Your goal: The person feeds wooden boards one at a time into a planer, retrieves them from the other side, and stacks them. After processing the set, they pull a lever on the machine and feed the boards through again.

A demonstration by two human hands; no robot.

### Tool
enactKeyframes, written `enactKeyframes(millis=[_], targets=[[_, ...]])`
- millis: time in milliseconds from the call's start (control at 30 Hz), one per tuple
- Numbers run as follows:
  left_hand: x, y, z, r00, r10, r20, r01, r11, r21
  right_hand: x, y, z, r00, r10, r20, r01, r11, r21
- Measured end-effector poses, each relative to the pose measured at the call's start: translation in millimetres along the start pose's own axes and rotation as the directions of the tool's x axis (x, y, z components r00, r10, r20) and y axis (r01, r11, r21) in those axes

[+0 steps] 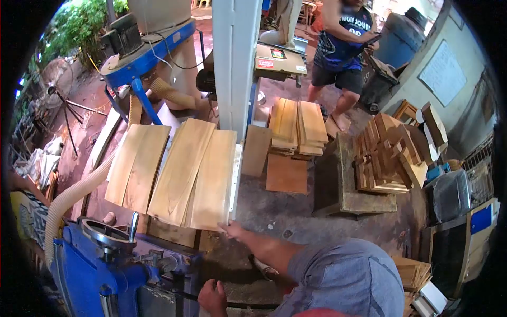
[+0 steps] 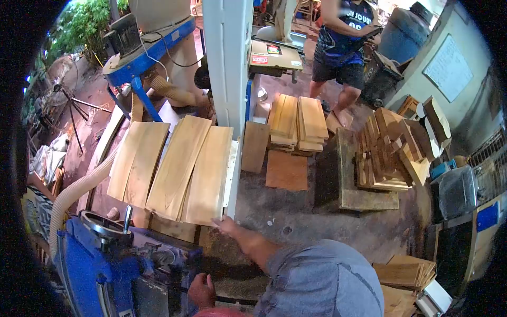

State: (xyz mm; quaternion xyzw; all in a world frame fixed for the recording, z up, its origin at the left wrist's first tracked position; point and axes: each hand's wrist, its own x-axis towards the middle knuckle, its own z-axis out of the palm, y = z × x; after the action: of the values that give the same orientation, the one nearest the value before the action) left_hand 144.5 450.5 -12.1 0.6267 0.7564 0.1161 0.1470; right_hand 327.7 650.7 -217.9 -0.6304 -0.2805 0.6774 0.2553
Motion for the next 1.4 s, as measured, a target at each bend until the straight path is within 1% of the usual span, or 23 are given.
enactKeyframes(millis=[33, 67, 133, 200, 267, 367, 433, 500, 567, 633, 667, 700, 733, 800, 867, 933, 1000, 1100, 1200, 1267, 1333, 1367, 1400], targets=[[-3, -4, 3, 1.000, 0.005, -0.006, -0.005, 1.000, 0.005, 5, 7, -5, 0.995, -0.048, 0.088, 0.044, 0.998, 0.045], [-2, -6, 6, 1.000, -0.015, 0.013, 0.016, 0.999, -0.040, 5, 14, -14, 0.994, -0.066, 0.087, 0.062, 0.997, 0.050], [-4, -6, 1, 1.000, -0.029, 0.013, 0.030, 0.996, -0.085, -34, 8, -46, 0.922, -0.103, 0.374, 0.038, 0.984, 0.176], [-1, 3, -9, 0.996, -0.064, 0.061, 0.068, 0.995, -0.079, -79, 2, -73, 0.909, -0.051, 0.413, -0.012, 0.989, 0.149], [0, 12, -16, 0.996, -0.065, 0.063, 0.070, 0.994, -0.084, -148, -14, -101, 0.846, -0.090, 0.526, -0.032, 0.975, 0.219], [-5, 7, -8, 0.996, -0.063, 0.056, 0.065, 0.998, -0.027, -223, -18, -131, 0.867, -0.027, 0.497, -0.111, 0.963, 0.246], [-11, 4, -9, 0.999, -0.040, 0.024, 0.040, 0.999, 0.036, -256, -3, -147, 0.873, -0.064, 0.484, -0.048, 0.975, 0.216], [-10, 10, -16, 0.992, -0.022, 0.124, 0.018, 0.999, 0.035, -302, 3, -163, 0.845, -0.113, 0.523, 0.037, 0.987, 0.154], [-4, -9, -3, 0.980, 0.118, 0.162, -0.068, 0.956, -0.286, -382, 3, -162, 0.832, -0.144, 0.536, 0.099, 0.989, 0.111], [-15, -10, 11, 0.958, 0.275, -0.079, -0.251, 0.677, -0.692, -426, 27, -167, 0.803, -0.125, 0.582, 0.160, 0.987, -0.009], [-38, 3, 1, 0.957, 0.279, -0.079, -0.254, 0.680, -0.688, -446, 40, -165, 0.802, -0.131, 0.583, 0.163, 0.987, -0.003], [-70, 27, -17, 0.973, 0.215, 0.087, -0.016, 0.436, -0.900, -471, 49, -160, 0.790, -0.178, 0.586, 0.264, 0.963, -0.062], [-101, 40, -25, 0.943, 0.202, 0.265, 0.242, 0.132, -0.961, -493, 59, -154, 0.773, -0.221, 0.594, 0.357, 0.926, -0.121], [-141, 37, 0, 0.964, 0.178, 0.199, 0.227, -0.152, -0.962, -522, 82, -143, 0.760, -0.227, 0.609, 0.379, 0.916, -0.132], [-195, 57, -38, 0.976, 0.108, 0.187, 0.203, -0.165, -0.965, -533, 103, -129, 0.691, -0.219, 0.689, 0.499, 0.834, -0.235], [-227, 52, -50, 0.990, -0.074, 0.116, 0.108, -0.108, -0.988, -554, 112, -115, 0.726, -0.161, 0.669, 0.444, 0.852, -0.277], [-250, 26, -43, 0.990, -0.129, 0.058, 0.046, -0.090, -0.995, -553, 134, -102, 0.704, -0.205, 0.680, 0.456, 0.865, -0.211], [-287, 1, -43, 0.932, -0.361, -0.013, 0.032, 0.118, -0.993, -558, 155, -86, 0.635, -0.139, 0.760, 0.489, 0.834, -0.256], [-331, 3, -49, 0.901, -0.428, -0.071, -0.031, 0.100, -0.994, -563, 164, -85, 0.596, -0.045, 0.802, 0.437, 0.856, -0.276], [-355, 7, -38, 0.859, -0.506, -0.073, -0.022, 0.107, -0.994, -546, 177, -94, 0.525, 0.044, 0.850, 0.401, 0.868, -0.293], [-390, 17, -33, 0.803, -0.593, -0.063, 0.008, 0.116, -0.993, -554, 202, -95, 0.555, 0.014, 0.832, 0.374, 0.889, -0.263], [-405, 24, -34, 0.769, -0.637, -0.044, 0.025, 0.099, -0.995, -567, 209, -102, 0.611, -0.032, 0.791, 0.350, 0.907, -0.234], [-413, 12, -9, 0.749, -0.653, -0.111, -0.033, 0.131, -0.991, -559, 223, -108, 0.596, -0.019, 0.803, 0.353, 0.904, -0.241]])
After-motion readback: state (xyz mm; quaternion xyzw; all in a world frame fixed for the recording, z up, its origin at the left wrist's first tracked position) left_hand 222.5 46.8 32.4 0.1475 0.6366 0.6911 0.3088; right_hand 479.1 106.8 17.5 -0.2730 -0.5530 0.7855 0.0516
